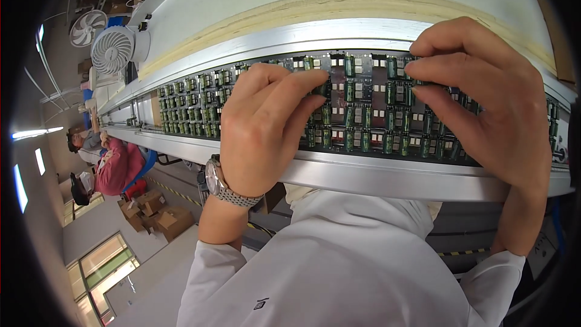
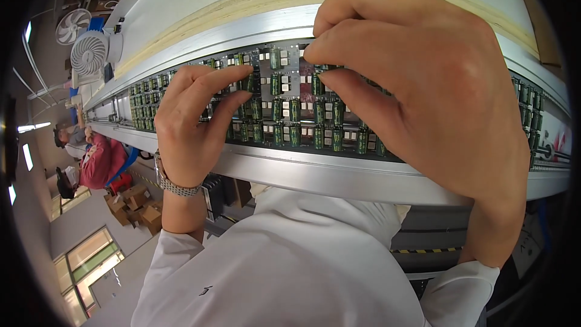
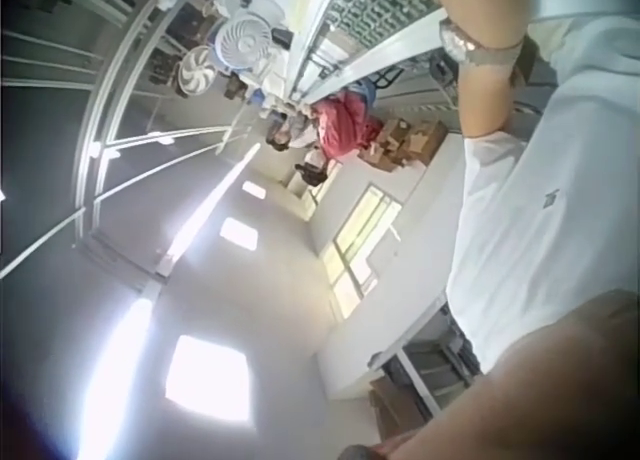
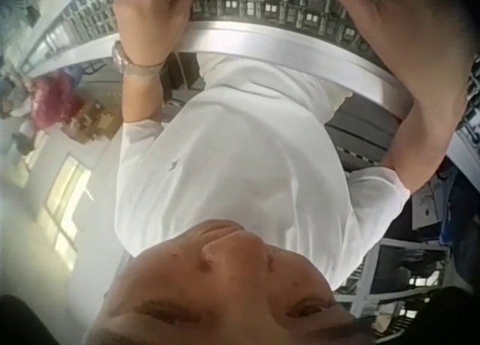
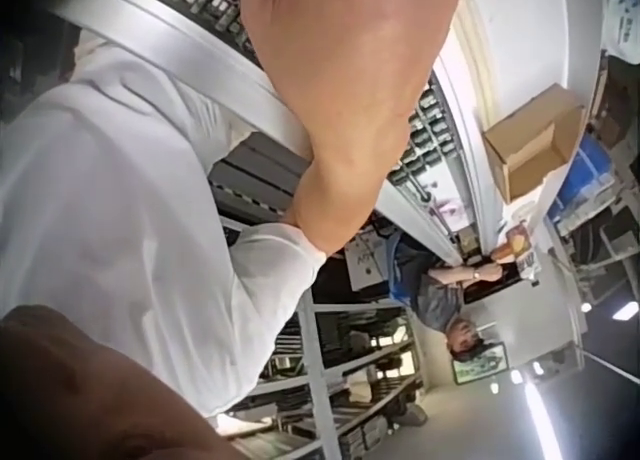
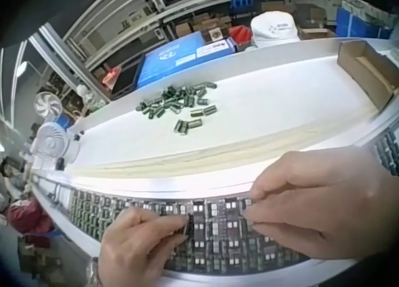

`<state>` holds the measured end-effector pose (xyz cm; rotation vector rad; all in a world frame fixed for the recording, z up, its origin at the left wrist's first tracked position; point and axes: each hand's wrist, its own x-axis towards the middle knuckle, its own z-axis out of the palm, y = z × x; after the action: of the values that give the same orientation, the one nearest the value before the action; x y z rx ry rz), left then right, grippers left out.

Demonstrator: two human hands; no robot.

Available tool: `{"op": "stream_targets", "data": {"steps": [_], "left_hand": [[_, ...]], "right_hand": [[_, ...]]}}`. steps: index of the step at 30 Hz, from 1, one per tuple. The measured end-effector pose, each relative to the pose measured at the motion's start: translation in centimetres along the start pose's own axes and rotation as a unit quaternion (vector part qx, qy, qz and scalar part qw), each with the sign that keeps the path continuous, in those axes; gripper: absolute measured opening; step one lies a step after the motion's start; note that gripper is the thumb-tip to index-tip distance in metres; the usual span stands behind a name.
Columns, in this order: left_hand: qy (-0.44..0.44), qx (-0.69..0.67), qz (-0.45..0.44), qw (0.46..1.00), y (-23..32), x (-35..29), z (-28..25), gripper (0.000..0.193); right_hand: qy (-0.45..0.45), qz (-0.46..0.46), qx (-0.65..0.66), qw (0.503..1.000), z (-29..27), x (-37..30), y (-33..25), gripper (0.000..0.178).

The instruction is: The person places small electronic components into designated slots on printed circuit boards by hand, working on an assembly line.

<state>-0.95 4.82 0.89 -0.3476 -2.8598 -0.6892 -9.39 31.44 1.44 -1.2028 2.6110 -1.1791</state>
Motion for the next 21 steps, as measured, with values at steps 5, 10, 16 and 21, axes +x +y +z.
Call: {"op": "stream_targets", "data": {"steps": [5,10,16,21], "left_hand": [[-0.015,-0.017,0.019,1.000,-0.2,0.1,0.2,0.035],[-0.020,-0.097,-0.027,0.995,-1.0,-0.1,0.7,0.034],[-0.030,-0.052,-0.013,0.998,-0.7,0.2,0.4,0.029],[-0.011,-0.016,0.095,0.995,-0.8,0.9,0.0,0.025]], "right_hand": [[0.039,-0.004,0.042,0.998,0.9,0.1,-1.0,0.020],[-0.006,0.002,0.032,0.999,1.4,0.3,-1.5,0.020],[-0.040,-0.046,-0.078,0.995,2.4,1.1,-1.6,0.020],[-0.019,-0.013,-0.016,1.000,1.9,0.9,-1.2,0.022]]}}
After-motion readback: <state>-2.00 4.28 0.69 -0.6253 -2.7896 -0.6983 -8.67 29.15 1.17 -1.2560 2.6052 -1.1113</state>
